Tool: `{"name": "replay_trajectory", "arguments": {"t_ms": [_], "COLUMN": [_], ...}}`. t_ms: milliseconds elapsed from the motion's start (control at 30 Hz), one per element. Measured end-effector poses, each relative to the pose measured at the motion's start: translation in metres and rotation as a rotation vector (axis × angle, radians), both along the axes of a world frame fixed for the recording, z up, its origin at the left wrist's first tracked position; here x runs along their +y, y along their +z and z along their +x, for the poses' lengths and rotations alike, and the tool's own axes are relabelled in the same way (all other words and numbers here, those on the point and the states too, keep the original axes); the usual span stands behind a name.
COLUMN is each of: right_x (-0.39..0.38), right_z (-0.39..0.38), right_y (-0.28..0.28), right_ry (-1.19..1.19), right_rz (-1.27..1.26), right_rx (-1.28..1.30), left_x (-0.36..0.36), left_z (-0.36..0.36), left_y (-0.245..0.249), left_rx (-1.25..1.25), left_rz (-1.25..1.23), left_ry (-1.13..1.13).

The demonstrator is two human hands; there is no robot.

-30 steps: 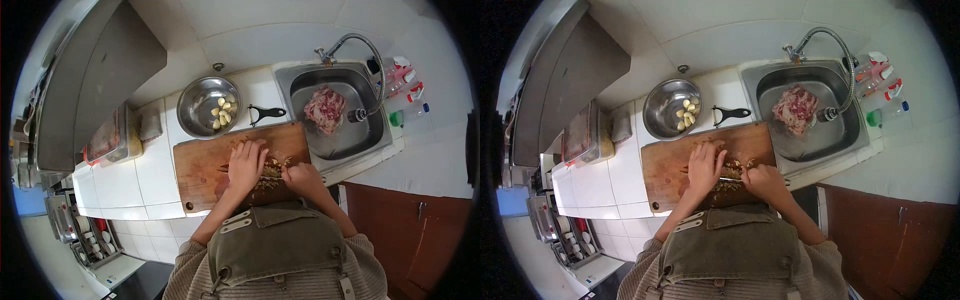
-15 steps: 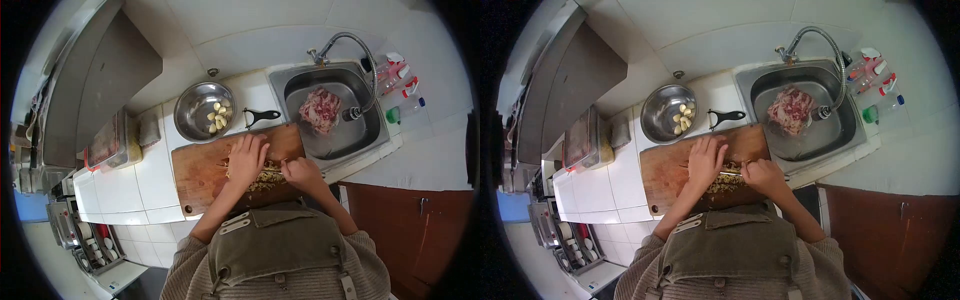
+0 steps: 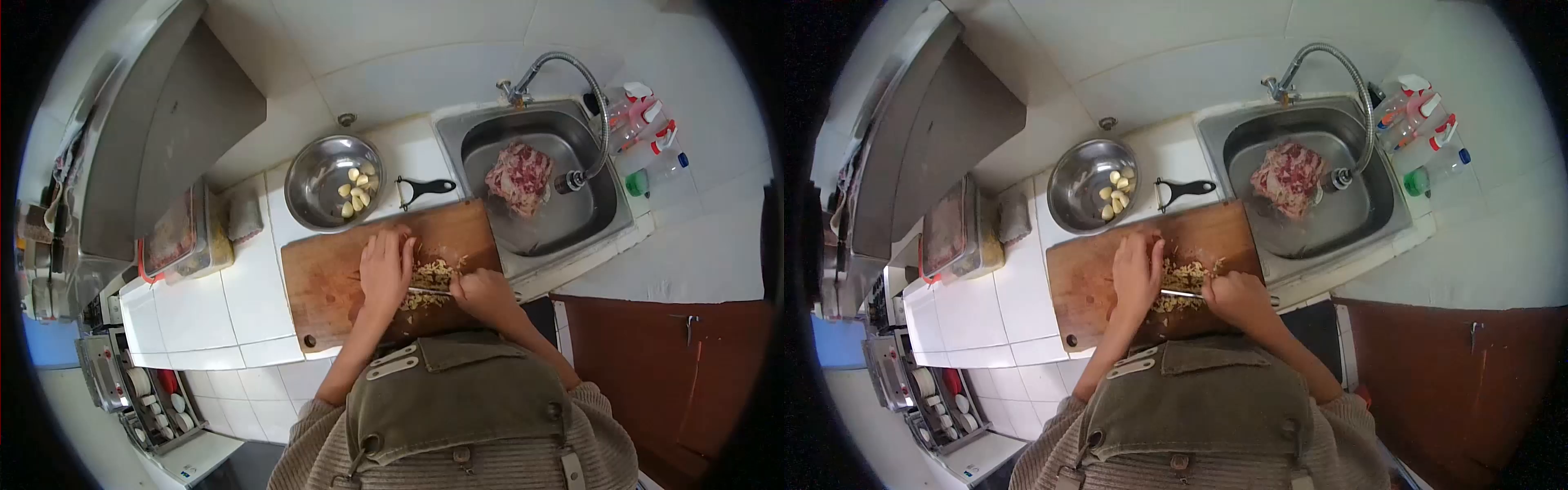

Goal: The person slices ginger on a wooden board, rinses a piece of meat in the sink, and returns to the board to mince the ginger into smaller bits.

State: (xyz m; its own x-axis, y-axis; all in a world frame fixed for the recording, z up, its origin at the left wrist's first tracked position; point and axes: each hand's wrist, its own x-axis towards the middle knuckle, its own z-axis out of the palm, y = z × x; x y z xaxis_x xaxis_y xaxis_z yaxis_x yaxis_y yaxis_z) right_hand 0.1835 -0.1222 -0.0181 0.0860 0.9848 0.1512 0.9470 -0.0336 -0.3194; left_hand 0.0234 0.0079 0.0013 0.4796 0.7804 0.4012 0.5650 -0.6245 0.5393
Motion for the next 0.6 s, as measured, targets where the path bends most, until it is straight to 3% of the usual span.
{"name": "replay_trajectory", "arguments": {"t_ms": [200,267,400,500,600], "right_x": [0.0,0.002,-0.005,-0.011,-0.01], "right_z": [-0.008,-0.012,-0.017,-0.024,-0.02], "right_y": [0.005,0.006,0.017,0.017,0.023], "right_ry": [0.011,-0.051,-0.018,-0.087,-0.061], "right_rz": [0.032,-0.073,0.006,-0.139,-0.123], "right_rx": [-0.013,0.097,0.013,0.108,0.098], "left_x": [0.004,-0.003,-0.008,-0.02,-0.022], "left_z": [-0.002,-0.006,-0.013,-0.018,-0.018], "left_y": [-0.002,-0.007,0.001,-0.009,0.002], "left_rx": [0.075,0.066,0.003,0.094,-0.002], "left_rz": [0.058,0.05,0.084,0.062,0.071], "left_ry": [0.006,0.022,-0.031,0.02,-0.029]}}
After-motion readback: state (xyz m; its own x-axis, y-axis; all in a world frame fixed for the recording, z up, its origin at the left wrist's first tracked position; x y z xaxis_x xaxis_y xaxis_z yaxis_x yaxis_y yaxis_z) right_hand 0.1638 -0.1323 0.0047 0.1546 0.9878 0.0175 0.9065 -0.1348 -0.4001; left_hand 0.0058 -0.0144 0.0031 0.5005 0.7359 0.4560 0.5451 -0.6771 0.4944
